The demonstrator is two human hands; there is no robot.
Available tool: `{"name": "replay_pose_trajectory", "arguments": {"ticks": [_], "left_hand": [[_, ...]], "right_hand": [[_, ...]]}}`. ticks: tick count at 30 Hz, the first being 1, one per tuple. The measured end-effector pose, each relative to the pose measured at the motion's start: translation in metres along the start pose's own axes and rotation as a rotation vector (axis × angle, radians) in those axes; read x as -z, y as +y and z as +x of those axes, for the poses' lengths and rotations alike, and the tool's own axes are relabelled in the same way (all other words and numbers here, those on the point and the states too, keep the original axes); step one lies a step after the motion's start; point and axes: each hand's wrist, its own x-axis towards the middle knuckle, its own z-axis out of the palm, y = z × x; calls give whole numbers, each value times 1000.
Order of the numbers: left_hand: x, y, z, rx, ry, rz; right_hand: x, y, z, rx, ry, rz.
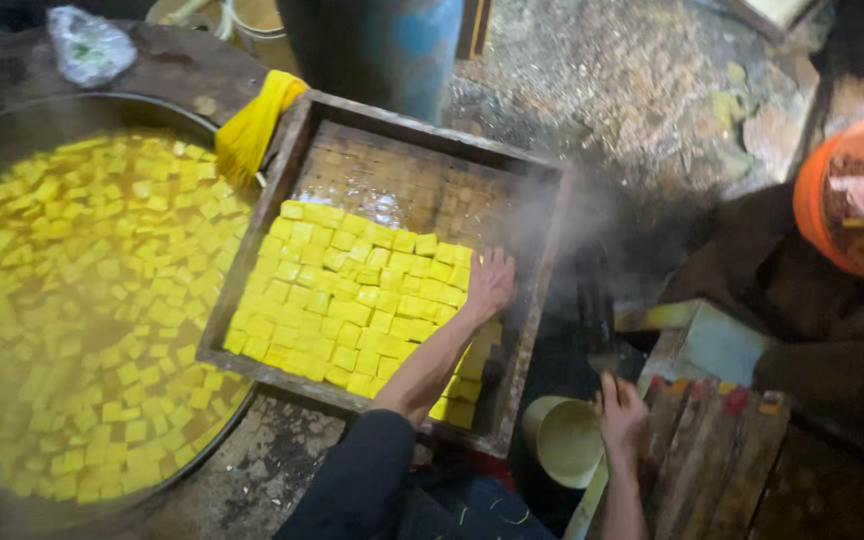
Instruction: The person uses a slotted skimmer to scoop yellow tofu cubes out of a large wok of hot liquid and transfers them into a bamboo draining tray, arranging the cubes in rows by hand and with the skimmer. The tray gradually fills as scooping continues.
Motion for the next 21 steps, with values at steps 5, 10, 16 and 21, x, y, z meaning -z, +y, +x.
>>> {"name": "replay_pose_trajectory", "arguments": {"ticks": [5,10,16,21], "left_hand": [[-9,-34,-95,-294,206,40],[29,-142,-246,-109,515,-168],[115,-324,-458,889,1107,-134],[128,-374,-573,1141,871,-47]], "right_hand": [[19,17,-43,-122,59,41],[-54,-31,-72,-172,-44,11],[-216,-135,-157,-3,-574,-107],[-409,-196,-284,325,-1119,-59]]}}
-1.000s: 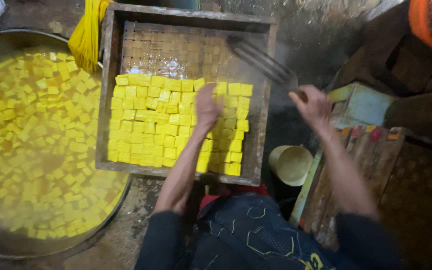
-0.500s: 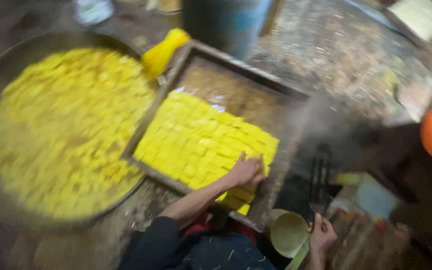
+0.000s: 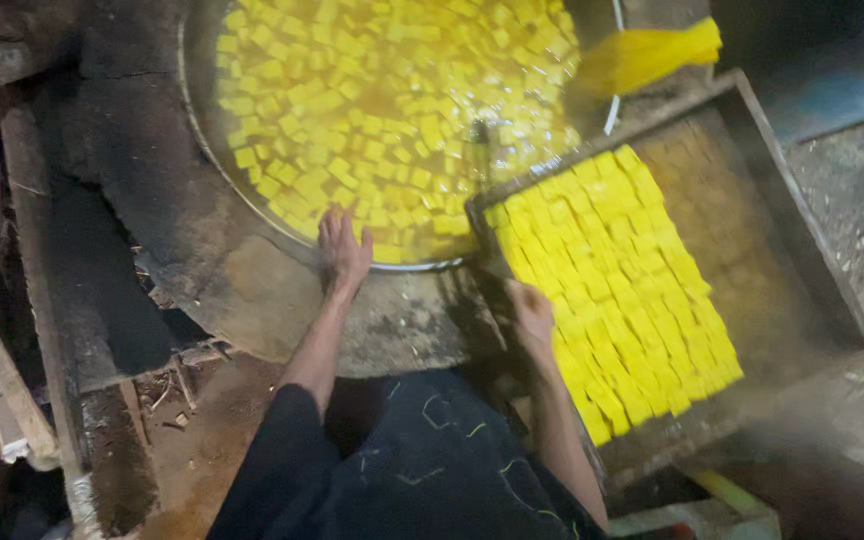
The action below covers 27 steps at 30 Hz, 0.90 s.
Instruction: The person uses a slotted skimmer to scoop yellow tofu cubes out of a large wok of hot liquid and transfers them into a bamboo draining tray, arranging the cubes in rows by hand and with the skimmer. The tray gradually fills as scooping continues.
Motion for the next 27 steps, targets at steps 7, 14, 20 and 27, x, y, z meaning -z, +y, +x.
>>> {"name": "replay_pose_trajectory", "arguments": {"ticks": [7,14,20,27], "left_hand": [[-14,-53,20,-29,-277,74],[-20,-78,39,-14,-298,-17],[-32,-95,35,13,-284,-57],[-40,-107,32,55,-337,-76]], "right_hand": [[-170,-40,105,-151,-136,-242],[-242,-42,164,-419,-199,-247],[-275,-23,185,-204,-67,-271],[-268,-12,219,113,-57,-664]]}}
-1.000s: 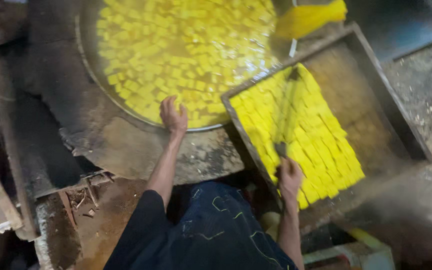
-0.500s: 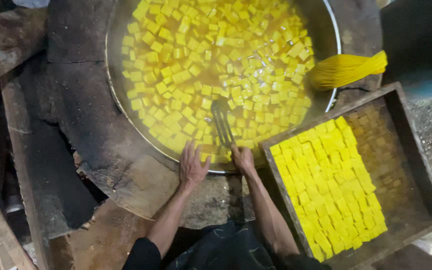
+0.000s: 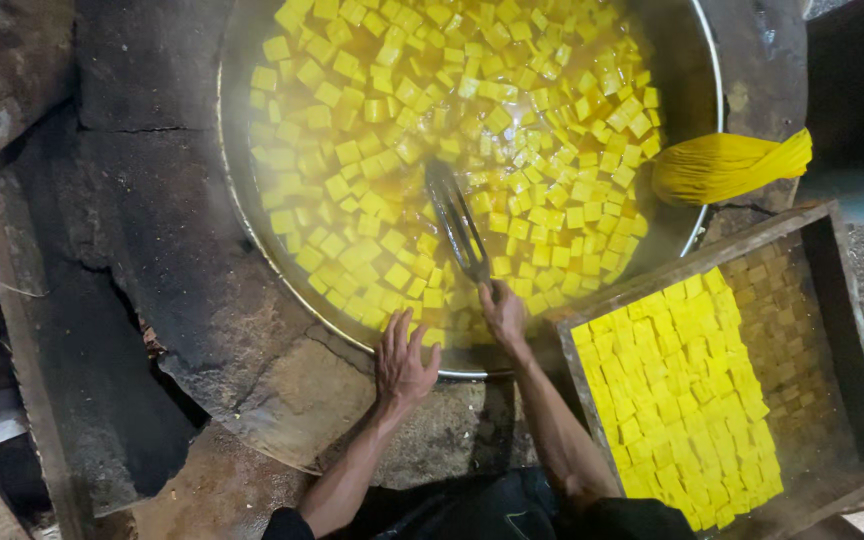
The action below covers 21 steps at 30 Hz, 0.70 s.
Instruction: The person uses a slotted skimmer to scoop yellow tofu cubes out of a large wok of hot liquid and transfers them into a bamboo draining tray, arranging the cubes in rows by hand and with the skimmer. The tray gradually fills as scooping continues.
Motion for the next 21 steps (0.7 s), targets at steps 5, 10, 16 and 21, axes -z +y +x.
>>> {"name": "replay_pose_trajectory", "arguments": {"ticks": [5,10,16,21], "left_hand": [[1,-4,4,-9,-11,-27],[6,-4,8,-7,27,-53],[14,1,12,0,17,-23],[13,3,14,-5,21,-2]], "right_hand": [[6,-22,42,-92,-274,-18],[-10,-63,102,144,-223,-6],[-30,-110,148,105,-257,-22],[-35,-108,127,85,-303,381]]}}
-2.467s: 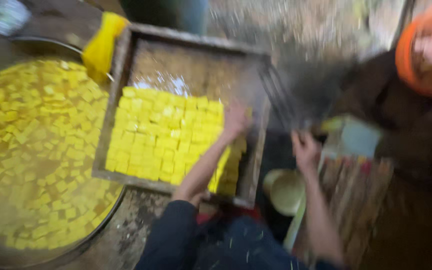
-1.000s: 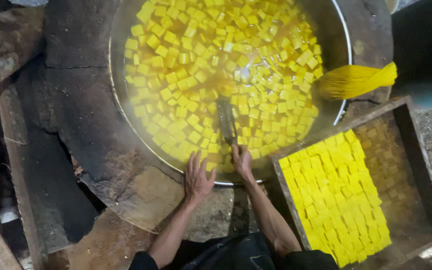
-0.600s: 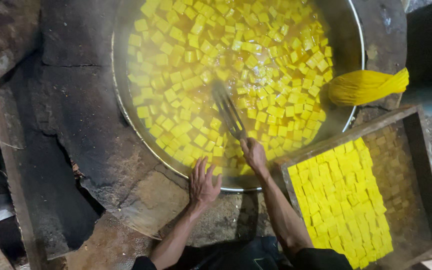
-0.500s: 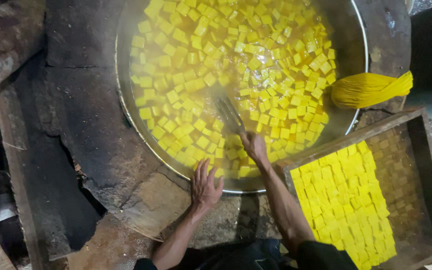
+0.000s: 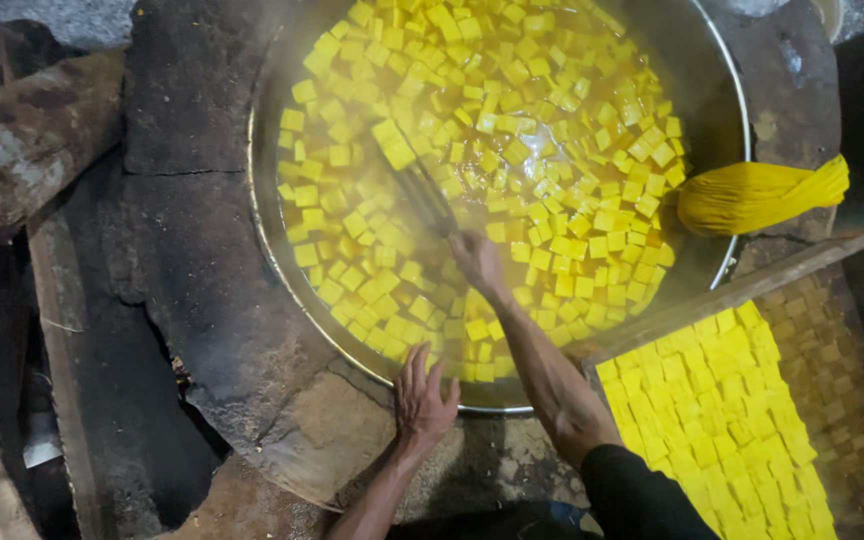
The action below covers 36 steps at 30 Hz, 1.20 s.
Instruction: The person uses a slotted skimmer to scoop yellow tofu cubes out of a large wok of hot liquid and transfers them into a bamboo draining tray, arranging the cubes in rows by hand and with the skimmer. The tray gradually fills as scooping continues.
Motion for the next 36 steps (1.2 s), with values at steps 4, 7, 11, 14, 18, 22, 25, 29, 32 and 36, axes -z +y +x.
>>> {"name": "replay_pose_trajectory", "arguments": {"ticks": [4,7,11,14,18,22,25,29,32,36], "left_hand": [[-4,-1,-3,12,-14,0],[-6,-1,-8,10,-15,-10],[-8,-1,-7,-28,27,-28],[-7,-2,-8,-21,20,-26],[-7,-3,-8,-21,1,-24],[-10,-3,-7,-27,-4,-8],[-14,-4,-8,4,-10,8],[-16,-5,-13,-16,-12,5],[-16,-5,-13,-16,-10,-2],[-13,1,-16,-24,9,-1]], "right_hand": [[-5,25,-51,-67,61,122],[1,50,-121,-162,102,266],[16,65,-157,-359,120,187],[27,65,-151,-405,125,-45],[28,47,-110,-309,172,-212],[17,22,-74,-274,196,52],[13,15,-75,-177,224,118],[12,27,-122,-124,279,257],[18,41,-170,-273,278,425],[30,50,-206,-345,278,305]]}}
